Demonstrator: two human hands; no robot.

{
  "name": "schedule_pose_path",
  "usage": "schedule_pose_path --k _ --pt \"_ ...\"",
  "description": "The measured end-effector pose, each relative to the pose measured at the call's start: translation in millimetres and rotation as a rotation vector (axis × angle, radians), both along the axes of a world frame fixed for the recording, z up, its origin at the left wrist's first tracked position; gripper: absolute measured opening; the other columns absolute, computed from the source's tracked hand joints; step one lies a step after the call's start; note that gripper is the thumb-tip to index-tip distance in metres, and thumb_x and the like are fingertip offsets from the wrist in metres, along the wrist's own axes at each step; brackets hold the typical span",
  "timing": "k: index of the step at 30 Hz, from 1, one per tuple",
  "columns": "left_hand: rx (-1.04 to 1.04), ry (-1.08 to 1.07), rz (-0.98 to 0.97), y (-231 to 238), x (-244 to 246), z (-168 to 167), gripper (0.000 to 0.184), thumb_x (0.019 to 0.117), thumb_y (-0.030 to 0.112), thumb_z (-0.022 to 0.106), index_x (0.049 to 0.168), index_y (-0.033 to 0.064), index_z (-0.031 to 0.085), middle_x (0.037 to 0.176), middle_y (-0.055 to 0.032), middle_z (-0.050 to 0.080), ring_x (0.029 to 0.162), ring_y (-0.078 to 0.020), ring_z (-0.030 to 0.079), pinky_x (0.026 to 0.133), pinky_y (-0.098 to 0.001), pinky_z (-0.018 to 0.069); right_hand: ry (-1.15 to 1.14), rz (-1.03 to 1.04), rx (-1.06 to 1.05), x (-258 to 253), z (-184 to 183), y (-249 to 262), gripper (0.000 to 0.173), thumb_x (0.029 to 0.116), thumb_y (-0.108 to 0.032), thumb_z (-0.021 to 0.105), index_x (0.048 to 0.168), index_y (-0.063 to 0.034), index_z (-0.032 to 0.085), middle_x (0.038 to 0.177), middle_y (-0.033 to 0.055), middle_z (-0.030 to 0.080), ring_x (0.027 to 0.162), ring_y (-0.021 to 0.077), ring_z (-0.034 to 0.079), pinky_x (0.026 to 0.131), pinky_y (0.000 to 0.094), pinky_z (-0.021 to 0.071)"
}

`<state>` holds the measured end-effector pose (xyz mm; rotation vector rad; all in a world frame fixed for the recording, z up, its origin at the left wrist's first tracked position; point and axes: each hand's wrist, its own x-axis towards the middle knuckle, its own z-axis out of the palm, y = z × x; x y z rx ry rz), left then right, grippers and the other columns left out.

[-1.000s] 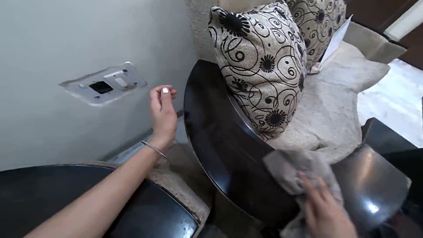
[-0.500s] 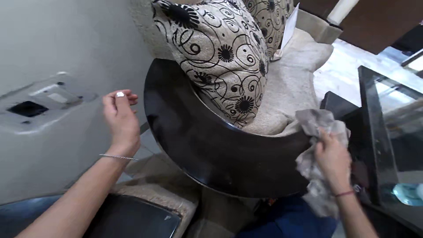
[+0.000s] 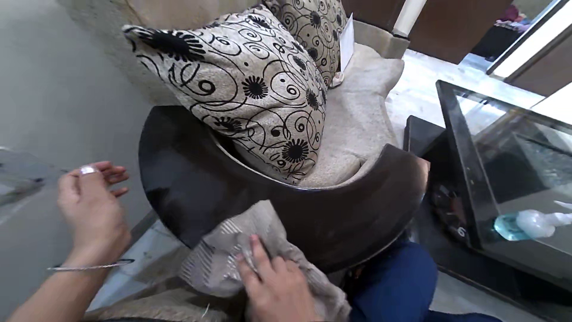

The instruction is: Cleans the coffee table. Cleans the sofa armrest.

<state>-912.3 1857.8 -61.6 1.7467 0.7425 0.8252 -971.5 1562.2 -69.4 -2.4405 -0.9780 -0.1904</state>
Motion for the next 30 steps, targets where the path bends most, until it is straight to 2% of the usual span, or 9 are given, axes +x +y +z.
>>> schedule_pose_path --k 5,7,9,12,16,20,23,27,30 --pt "-0.025 -0.012 0.004 3 3 -4 0.046 0.1124 0.031 0.027 0.140 -0.0019 0.043 0.120 -0.0049 0.055 0.101 -0.0014 0.056 0.086 -0.0205 0.0457 -0.154 -0.099 -0.002 72 -9 -127 0.041 0.0859 -0.012 0.060 0.122 -0.0222 0.077 0.135 0.0060 0.069 0.082 0.0263 0.074 0.062 0.0430 0.0583" --pt "-0.019 -0.010 -0.010 3 4 -4 0.047 0.1121 0.032 0.027 0.140 -0.0025 0.043 0.121 -0.0057 0.055 0.101 -0.0014 0.056 0.086 -0.0204 0.0461 -0.202 -0.151 -0.036 124 -8 -170 0.038 0.0874 -0.012 0.058 0.119 -0.0203 0.078 0.128 0.0091 0.072 0.090 0.0308 0.076 0.067 0.0497 0.0604" --pt "-0.005 -0.003 -0.019 1 4 -4 0.047 0.1121 0.032 0.027 0.139 -0.0032 0.043 0.120 -0.0052 0.055 0.100 -0.0002 0.056 0.085 -0.0191 0.0457 -0.119 -0.189 -0.133 176 3 -204 0.040 0.0918 -0.005 0.059 0.127 -0.0164 0.074 0.134 0.0162 0.068 0.104 0.0402 0.072 0.078 0.0602 0.0575" --pt "0.003 0.001 -0.023 0 4 -2 0.046 0.1121 0.031 0.027 0.138 -0.0034 0.043 0.120 -0.0060 0.055 0.100 -0.0012 0.055 0.086 -0.0198 0.0454 -0.003 -0.261 -0.209 252 17 -230 0.045 0.0976 0.000 0.053 0.138 -0.0147 0.066 0.143 0.0226 0.059 0.118 0.0487 0.064 0.089 0.0697 0.0499" --pt "0.001 0.017 -0.028 -1 4 0 0.047 0.1125 0.032 0.026 0.141 -0.0031 0.041 0.122 -0.0065 0.054 0.102 -0.0020 0.055 0.087 -0.0210 0.0449 0.102 -0.419 -0.222 296 28 -229 0.044 0.1023 -0.003 0.046 0.142 -0.0126 0.062 0.143 0.0256 0.057 0.125 0.0496 0.059 0.095 0.0708 0.0444" --pt "-0.001 0.010 -0.028 -3 6 1 0.046 0.1124 0.031 0.027 0.139 -0.0027 0.042 0.120 -0.0064 0.055 0.101 -0.0020 0.055 0.085 -0.0207 0.0452 0.101 -0.575 -0.158 260 22 -198 0.044 0.1005 -0.004 0.048 0.141 -0.0149 0.063 0.144 0.0249 0.057 0.116 0.0514 0.062 0.086 0.0733 0.0460" --pt "-0.008 0.002 -0.047 2 8 -4 0.047 0.1123 0.032 0.027 0.140 -0.0029 0.041 0.120 -0.0059 0.054 0.100 -0.0023 0.055 0.086 -0.0212 0.0455 0.009 -0.553 -0.133 180 13 -140 0.042 0.0966 -0.008 0.058 0.137 -0.0140 0.066 0.141 0.0219 0.060 0.099 0.0435 0.070 0.076 0.0625 0.0551" --pt "-0.041 0.016 -0.031 -3 7 1 0.044 0.1123 0.028 0.027 0.140 -0.0039 0.041 0.117 -0.0047 0.054 0.098 -0.0011 0.055 0.084 -0.0201 0.0455 -0.173 -0.281 0.039 80 -8 -43 0.040 0.0838 -0.009 0.066 0.123 -0.0145 0.076 0.129 0.0138 0.071 0.079 0.0275 0.075 0.061 0.0407 0.0596" --pt "-0.059 0.036 -0.022 -6 5 6 0.043 0.1120 0.026 0.027 0.138 -0.0037 0.042 0.115 -0.0039 0.054 0.096 -0.0018 0.056 0.082 -0.0207 0.0465 -0.102 0.037 0.096 36 -9 -15 0.041 0.0854 -0.005 0.070 0.124 -0.0195 0.076 0.134 0.0077 0.069 0.080 0.0248 0.073 0.063 0.0382 0.0573"
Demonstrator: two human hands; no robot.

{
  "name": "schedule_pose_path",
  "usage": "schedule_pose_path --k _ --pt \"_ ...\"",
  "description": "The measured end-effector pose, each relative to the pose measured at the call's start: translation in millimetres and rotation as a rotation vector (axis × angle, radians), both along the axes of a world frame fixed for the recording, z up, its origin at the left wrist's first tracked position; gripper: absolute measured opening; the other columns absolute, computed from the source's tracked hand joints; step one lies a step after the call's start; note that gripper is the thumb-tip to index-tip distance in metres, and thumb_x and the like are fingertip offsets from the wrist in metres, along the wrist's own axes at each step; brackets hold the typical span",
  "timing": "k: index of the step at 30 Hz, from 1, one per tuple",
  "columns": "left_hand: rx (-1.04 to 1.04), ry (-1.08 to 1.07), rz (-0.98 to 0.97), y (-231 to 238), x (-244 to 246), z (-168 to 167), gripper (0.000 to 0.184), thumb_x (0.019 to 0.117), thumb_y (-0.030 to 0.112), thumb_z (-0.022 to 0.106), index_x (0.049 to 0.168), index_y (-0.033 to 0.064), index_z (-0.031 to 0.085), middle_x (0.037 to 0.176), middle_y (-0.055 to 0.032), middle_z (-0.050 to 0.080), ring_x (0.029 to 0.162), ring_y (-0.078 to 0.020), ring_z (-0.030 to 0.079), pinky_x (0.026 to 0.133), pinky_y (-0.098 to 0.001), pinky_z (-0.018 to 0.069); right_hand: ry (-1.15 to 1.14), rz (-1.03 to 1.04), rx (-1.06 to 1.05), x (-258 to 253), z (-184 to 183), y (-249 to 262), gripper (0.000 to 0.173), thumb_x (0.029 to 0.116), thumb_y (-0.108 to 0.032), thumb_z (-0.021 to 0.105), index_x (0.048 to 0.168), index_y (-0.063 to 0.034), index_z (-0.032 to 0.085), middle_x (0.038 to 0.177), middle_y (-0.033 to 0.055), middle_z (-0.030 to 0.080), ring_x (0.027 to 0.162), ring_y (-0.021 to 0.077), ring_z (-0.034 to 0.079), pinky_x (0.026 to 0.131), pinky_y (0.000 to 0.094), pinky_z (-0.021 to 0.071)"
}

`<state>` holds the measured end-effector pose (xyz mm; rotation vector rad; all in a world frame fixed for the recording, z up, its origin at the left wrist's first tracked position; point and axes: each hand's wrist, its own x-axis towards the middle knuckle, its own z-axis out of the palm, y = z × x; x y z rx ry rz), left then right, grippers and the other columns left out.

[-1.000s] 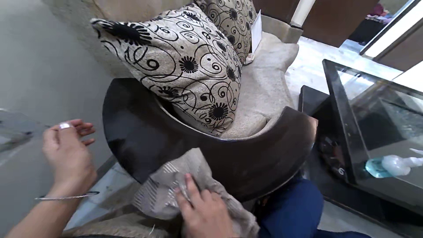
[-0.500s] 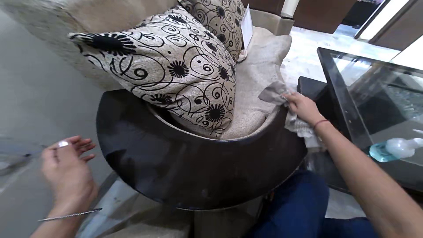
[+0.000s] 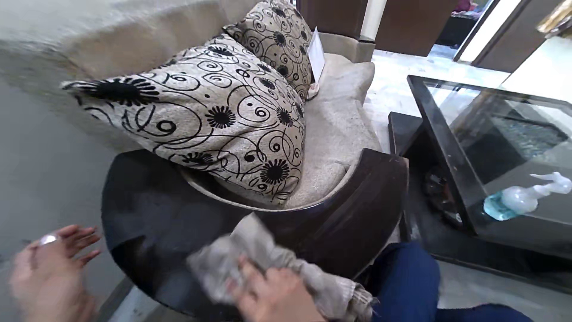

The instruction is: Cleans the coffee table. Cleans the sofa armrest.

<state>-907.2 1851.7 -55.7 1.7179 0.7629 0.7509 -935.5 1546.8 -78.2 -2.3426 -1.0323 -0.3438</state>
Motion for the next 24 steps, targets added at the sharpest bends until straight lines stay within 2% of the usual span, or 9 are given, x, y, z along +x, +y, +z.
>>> schedule_pose_path --k 2,4,6,10,13,14,16,19,24 --pt "-0.012 0.027 -0.010 3 -2 1 0.042 0.1120 0.027 0.026 0.138 -0.0019 0.042 0.113 -0.0014 0.054 0.094 -0.0013 0.058 0.080 -0.0205 0.0483 0.009 0.176 -0.055 -7 -1 -13 0.046 0.0882 -0.005 0.068 0.130 -0.0226 0.072 0.138 0.0050 0.067 0.080 0.0233 0.071 0.065 0.0370 0.0554" --pt "-0.032 0.071 -0.029 -3 -5 7 0.044 0.1121 0.028 0.024 0.142 -0.0013 0.038 0.119 -0.0038 0.053 0.100 -0.0036 0.057 0.083 -0.0238 0.0476 0.028 0.269 -0.099 2 -1 -47 0.049 0.0887 -0.006 0.067 0.134 -0.0239 0.069 0.142 0.0039 0.064 0.083 0.0250 0.071 0.068 0.0400 0.0559" --pt "-0.039 0.096 -0.035 -23 -7 21 0.045 0.1133 0.026 0.021 0.144 -0.0036 0.034 0.121 -0.0063 0.049 0.104 -0.0031 0.055 0.087 -0.0232 0.0457 -0.031 0.270 -0.068 27 -3 -93 0.042 0.0898 -0.009 0.066 0.128 -0.0252 0.072 0.141 0.0021 0.065 0.084 0.0243 0.071 0.067 0.0402 0.0554" --pt "-0.034 0.073 -0.030 -10 -1 12 0.041 0.1121 0.026 0.025 0.136 -0.0016 0.042 0.109 -0.0002 0.053 0.092 -0.0007 0.059 0.077 -0.0200 0.0487 -0.145 0.120 -0.040 112 -8 -181 0.034 0.0947 -0.012 0.055 0.121 -0.0221 0.075 0.133 0.0058 0.070 0.085 0.0249 0.073 0.067 0.0425 0.0589" --pt "-0.034 0.063 -0.055 -8 -1 7 0.043 0.1121 0.028 0.023 0.138 -0.0009 0.040 0.111 0.0008 0.052 0.094 0.0000 0.058 0.081 -0.0210 0.0478 -0.044 -0.088 -0.161 178 7 -230 0.036 0.0955 -0.006 0.057 0.125 -0.0164 0.074 0.132 0.0127 0.069 0.112 0.0348 0.071 0.088 0.0565 0.0579" --pt "-0.028 0.054 -0.047 -7 -1 4 0.043 0.1121 0.030 0.023 0.137 0.0003 0.042 0.112 0.0014 0.052 0.095 0.0003 0.058 0.082 -0.0212 0.0480 -0.020 -0.159 -0.190 200 12 -241 0.038 0.0968 -0.004 0.055 0.129 -0.0153 0.072 0.134 0.0170 0.067 0.115 0.0394 0.069 0.089 0.0611 0.0559" --pt "-0.022 0.048 -0.048 -5 -3 1 0.046 0.1123 0.031 0.023 0.139 -0.0004 0.041 0.116 -0.0011 0.052 0.099 -0.0019 0.056 0.085 -0.0237 0.0468 0.075 -0.288 -0.263 236 23 -250 0.040 0.1013 -0.002 0.051 0.136 -0.0134 0.067 0.140 0.0234 0.061 0.122 0.0465 0.063 0.092 0.0677 0.0502" --pt "-0.018 0.029 -0.051 -5 -3 1 0.046 0.1125 0.032 0.023 0.140 -0.0007 0.042 0.118 -0.0034 0.052 0.099 -0.0040 0.056 0.085 -0.0249 0.0468 0.201 -0.425 -0.321 262 36 -240 0.043 0.1029 -0.001 0.045 0.140 -0.0128 0.063 0.142 0.0236 0.060 0.123 0.0489 0.061 0.093 0.0720 0.0453" --pt "-0.028 0.029 -0.063 -7 -1 2 0.045 0.1122 0.030 0.024 0.139 -0.0007 0.042 0.119 -0.0040 0.053 0.097 -0.0042 0.057 0.082 -0.0237 0.0470 0.140 -0.595 -0.262 223 26 -205 0.043 0.1003 -0.003 0.048 0.139 -0.0127 0.064 0.143 0.0248 0.057 0.106 0.0519 0.066 0.078 0.0717 0.0483"
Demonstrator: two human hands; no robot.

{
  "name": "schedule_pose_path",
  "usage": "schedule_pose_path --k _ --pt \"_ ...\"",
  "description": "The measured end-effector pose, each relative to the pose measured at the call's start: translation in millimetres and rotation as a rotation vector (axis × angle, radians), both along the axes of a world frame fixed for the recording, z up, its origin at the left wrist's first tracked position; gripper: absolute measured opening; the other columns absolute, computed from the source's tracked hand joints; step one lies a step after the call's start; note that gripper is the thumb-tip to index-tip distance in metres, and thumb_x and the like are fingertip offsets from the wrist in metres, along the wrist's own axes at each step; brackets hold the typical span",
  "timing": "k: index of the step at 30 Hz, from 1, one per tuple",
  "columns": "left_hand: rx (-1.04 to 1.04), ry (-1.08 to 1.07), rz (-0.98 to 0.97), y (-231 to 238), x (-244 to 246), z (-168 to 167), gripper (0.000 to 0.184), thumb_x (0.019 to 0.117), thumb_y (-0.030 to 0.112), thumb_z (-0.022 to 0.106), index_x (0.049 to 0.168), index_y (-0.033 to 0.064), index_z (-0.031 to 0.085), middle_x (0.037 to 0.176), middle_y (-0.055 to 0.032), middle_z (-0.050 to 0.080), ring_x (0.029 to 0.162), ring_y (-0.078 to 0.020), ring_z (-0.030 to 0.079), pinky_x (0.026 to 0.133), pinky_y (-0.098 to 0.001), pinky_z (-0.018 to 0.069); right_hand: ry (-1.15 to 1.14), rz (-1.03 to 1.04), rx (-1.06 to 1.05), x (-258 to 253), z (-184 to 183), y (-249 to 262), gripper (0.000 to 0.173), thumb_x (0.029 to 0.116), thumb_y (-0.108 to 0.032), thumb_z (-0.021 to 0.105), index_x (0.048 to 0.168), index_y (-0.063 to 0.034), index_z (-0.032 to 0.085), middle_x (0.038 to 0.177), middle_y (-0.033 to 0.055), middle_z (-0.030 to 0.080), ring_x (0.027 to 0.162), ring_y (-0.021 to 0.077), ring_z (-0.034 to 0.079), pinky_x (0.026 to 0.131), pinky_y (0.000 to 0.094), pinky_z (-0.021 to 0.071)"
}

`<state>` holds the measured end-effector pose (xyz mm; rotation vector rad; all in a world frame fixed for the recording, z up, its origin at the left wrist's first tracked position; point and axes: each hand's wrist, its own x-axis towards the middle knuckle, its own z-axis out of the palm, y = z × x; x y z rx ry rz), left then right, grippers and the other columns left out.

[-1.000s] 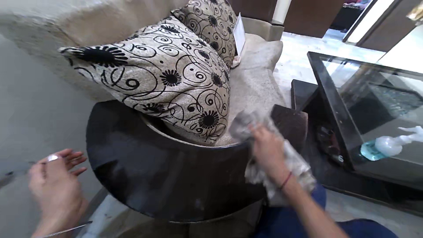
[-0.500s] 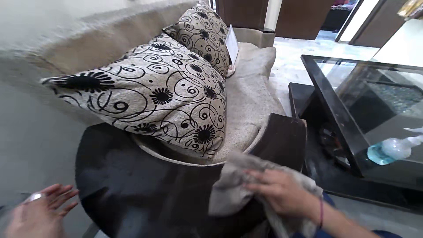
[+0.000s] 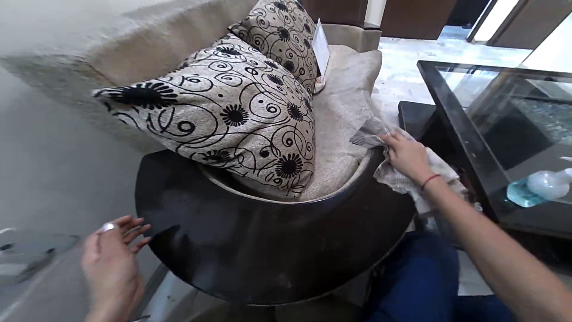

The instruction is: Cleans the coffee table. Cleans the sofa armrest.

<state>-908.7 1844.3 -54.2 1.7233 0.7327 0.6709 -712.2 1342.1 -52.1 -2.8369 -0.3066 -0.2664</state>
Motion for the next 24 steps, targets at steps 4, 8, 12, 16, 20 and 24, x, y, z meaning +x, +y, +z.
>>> schedule_pose_path --k 4,8,12,16,20,24 --pt "-0.006 0.008 -0.019 -4 0 1 0.046 0.1126 0.032 0.023 0.139 -0.0006 0.042 0.117 -0.0024 0.053 0.096 -0.0025 0.057 0.083 -0.0229 0.0473 -0.117 -0.036 0.054 -80 -14 67 0.042 0.0945 -0.004 0.058 0.135 -0.0107 0.067 0.140 0.0248 0.060 0.083 0.0445 0.071 0.063 0.0607 0.0548" --pt "-0.015 0.021 -0.009 -9 0 3 0.045 0.1130 0.030 0.024 0.140 -0.0011 0.041 0.118 -0.0033 0.053 0.098 -0.0027 0.056 0.083 -0.0226 0.0464 -0.209 0.110 0.153 -167 -26 172 0.039 0.0846 -0.008 0.067 0.123 -0.0114 0.075 0.130 0.0191 0.069 0.079 0.0321 0.075 0.062 0.0447 0.0597" --pt "-0.022 0.016 -0.003 -9 -1 5 0.044 0.1126 0.030 0.025 0.138 -0.0005 0.043 0.115 -0.0022 0.053 0.096 -0.0027 0.057 0.083 -0.0232 0.0477 -0.146 0.390 0.249 -232 -25 252 0.045 0.0847 -0.008 0.069 0.129 -0.0167 0.073 0.136 0.0122 0.067 0.073 0.0230 0.072 0.059 0.0361 0.0549" --pt "-0.007 0.027 0.005 -1 -2 0 0.043 0.1120 0.030 0.028 0.136 -0.0007 0.045 0.117 -0.0032 0.054 0.097 -0.0035 0.058 0.083 -0.0245 0.0482 -0.122 0.589 0.270 -250 -29 244 0.043 0.0866 -0.004 0.068 0.125 -0.0233 0.076 0.137 0.0056 0.068 0.075 0.0220 0.070 0.060 0.0358 0.0532" --pt "0.087 0.146 -0.012 1 -6 -2 0.045 0.1102 0.027 0.039 0.142 -0.0032 0.046 0.142 -0.0197 0.049 0.121 -0.0220 0.052 0.100 -0.0443 0.0425 -0.210 0.490 0.228 -214 -34 169 0.041 0.0849 -0.008 0.066 0.121 -0.0254 0.077 0.135 0.0034 0.069 0.071 0.0219 0.071 0.056 0.0370 0.0545" --pt "0.029 0.189 0.062 -3 -6 5 0.056 0.1088 0.026 0.044 0.155 -0.0006 0.029 0.160 -0.0265 0.029 0.142 -0.0390 0.035 0.107 -0.0614 0.0327 -0.259 0.266 0.100 -152 -31 77 0.042 0.0859 -0.007 0.057 0.121 -0.0191 0.077 0.131 0.0116 0.070 0.080 0.0326 0.075 0.059 0.0495 0.0584"
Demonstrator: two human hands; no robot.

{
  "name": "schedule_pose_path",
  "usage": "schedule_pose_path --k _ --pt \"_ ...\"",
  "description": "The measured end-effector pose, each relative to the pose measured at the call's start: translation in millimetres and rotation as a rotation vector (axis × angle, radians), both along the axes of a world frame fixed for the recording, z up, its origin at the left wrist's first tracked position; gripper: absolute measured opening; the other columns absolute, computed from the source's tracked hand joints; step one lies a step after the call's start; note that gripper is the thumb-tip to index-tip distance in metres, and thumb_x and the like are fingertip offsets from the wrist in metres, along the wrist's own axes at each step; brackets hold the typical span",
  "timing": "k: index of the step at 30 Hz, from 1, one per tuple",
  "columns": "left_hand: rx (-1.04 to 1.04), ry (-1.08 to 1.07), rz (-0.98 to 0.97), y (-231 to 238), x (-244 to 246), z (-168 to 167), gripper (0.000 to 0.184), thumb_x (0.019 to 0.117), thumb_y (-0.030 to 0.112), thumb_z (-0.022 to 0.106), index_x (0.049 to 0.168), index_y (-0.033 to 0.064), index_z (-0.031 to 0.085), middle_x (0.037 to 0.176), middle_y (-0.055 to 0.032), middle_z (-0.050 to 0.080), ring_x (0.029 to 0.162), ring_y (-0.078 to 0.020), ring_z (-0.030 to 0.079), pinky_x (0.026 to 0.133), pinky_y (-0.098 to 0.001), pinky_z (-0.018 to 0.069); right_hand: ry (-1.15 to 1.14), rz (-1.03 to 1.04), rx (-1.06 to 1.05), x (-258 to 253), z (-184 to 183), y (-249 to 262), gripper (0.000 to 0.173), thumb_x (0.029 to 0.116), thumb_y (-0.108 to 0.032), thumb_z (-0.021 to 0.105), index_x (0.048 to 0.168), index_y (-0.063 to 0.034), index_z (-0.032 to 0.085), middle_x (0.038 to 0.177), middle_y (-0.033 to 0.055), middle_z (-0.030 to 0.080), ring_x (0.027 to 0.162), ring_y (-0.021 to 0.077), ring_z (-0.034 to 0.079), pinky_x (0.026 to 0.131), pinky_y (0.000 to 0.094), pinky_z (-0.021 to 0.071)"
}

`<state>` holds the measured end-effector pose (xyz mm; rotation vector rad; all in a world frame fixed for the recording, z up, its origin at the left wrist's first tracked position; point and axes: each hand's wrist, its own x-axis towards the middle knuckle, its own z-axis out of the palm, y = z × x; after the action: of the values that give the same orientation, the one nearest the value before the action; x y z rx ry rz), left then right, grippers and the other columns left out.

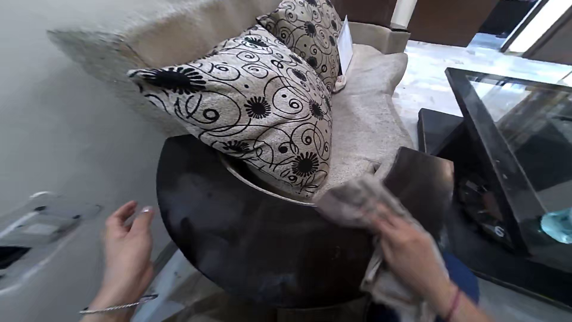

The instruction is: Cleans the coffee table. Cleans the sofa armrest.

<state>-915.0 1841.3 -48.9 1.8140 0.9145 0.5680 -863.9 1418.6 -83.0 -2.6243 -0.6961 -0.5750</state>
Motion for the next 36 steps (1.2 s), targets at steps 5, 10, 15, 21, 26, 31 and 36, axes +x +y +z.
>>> schedule_pose_path --k 5,10,15,21,26,31,36 --pt "-0.348 -0.054 0.082 6 3 -7 0.056 0.1116 0.039 0.034 0.157 0.0060 0.028 0.163 -0.0161 0.030 0.147 -0.0302 0.033 0.113 -0.0543 0.0324 0.261 -0.321 -0.107 100 25 -95 0.044 0.0988 0.001 0.053 0.139 -0.0120 0.064 0.142 0.0294 0.057 0.102 0.0592 0.064 0.074 0.0764 0.0468" --pt "-0.435 -0.096 0.124 8 3 -1 0.063 0.1112 0.048 0.019 0.158 0.0057 0.024 0.162 -0.0150 0.033 0.145 -0.0286 0.038 0.111 -0.0532 0.0353 0.223 -0.266 -0.086 147 17 -131 0.041 0.1005 0.001 0.048 0.138 -0.0068 0.063 0.140 0.0315 0.057 0.116 0.0616 0.057 0.081 0.0829 0.0410" --pt "-0.563 -0.153 0.177 11 3 -1 0.069 0.1097 0.052 0.009 0.155 0.0051 0.030 0.160 -0.0131 0.038 0.143 -0.0269 0.041 0.110 -0.0501 0.0361 0.156 0.148 -0.125 73 10 -96 0.049 0.0919 -0.002 0.046 0.138 -0.0062 0.065 0.136 0.0342 0.059 0.109 0.0580 0.064 0.080 0.0738 0.0498" --pt "-0.643 -0.177 0.194 8 4 5 0.075 0.1079 0.054 0.000 0.156 0.0041 0.028 0.161 -0.0136 0.036 0.146 -0.0276 0.037 0.113 -0.0501 0.0331 0.257 0.685 -0.140 -9 20 16 0.044 0.0961 -0.001 0.055 0.135 -0.0176 0.068 0.137 0.0192 0.065 0.081 0.0364 0.073 0.065 0.0481 0.0569" --pt "-0.694 -0.218 0.209 11 4 1 0.074 0.1083 0.054 0.002 0.157 0.0051 0.029 0.163 -0.0117 0.034 0.149 -0.0267 0.034 0.116 -0.0496 0.0307 0.223 0.982 -0.135 -10 15 126 0.049 0.0884 -0.004 0.064 0.135 -0.0207 0.068 0.144 0.0112 0.061 0.083 0.0317 0.074 0.060 0.0450 0.0568" --pt "-0.699 -0.178 0.238 10 5 3 0.078 0.1061 0.057 -0.002 0.157 0.0089 0.033 0.158 -0.0112 0.043 0.142 -0.0266 0.044 0.110 -0.0507 0.0370 0.410 0.982 -0.259 26 33 255 0.053 0.0933 -0.004 0.057 0.144 -0.0178 0.060 0.153 0.0184 0.051 0.112 0.0421 0.068 0.078 0.0564 0.0565" --pt "-0.767 -0.241 0.352 11 9 7 0.075 0.1082 0.055 0.003 0.156 0.0050 0.032 0.155 -0.0165 0.044 0.139 -0.0291 0.045 0.108 -0.0476 0.0384 0.540 0.725 -0.346 80 52 372 0.049 0.1009 -0.011 0.053 0.150 -0.0180 0.053 0.159 0.0146 0.043 0.112 0.0413 0.066 0.086 0.0609 0.0531"
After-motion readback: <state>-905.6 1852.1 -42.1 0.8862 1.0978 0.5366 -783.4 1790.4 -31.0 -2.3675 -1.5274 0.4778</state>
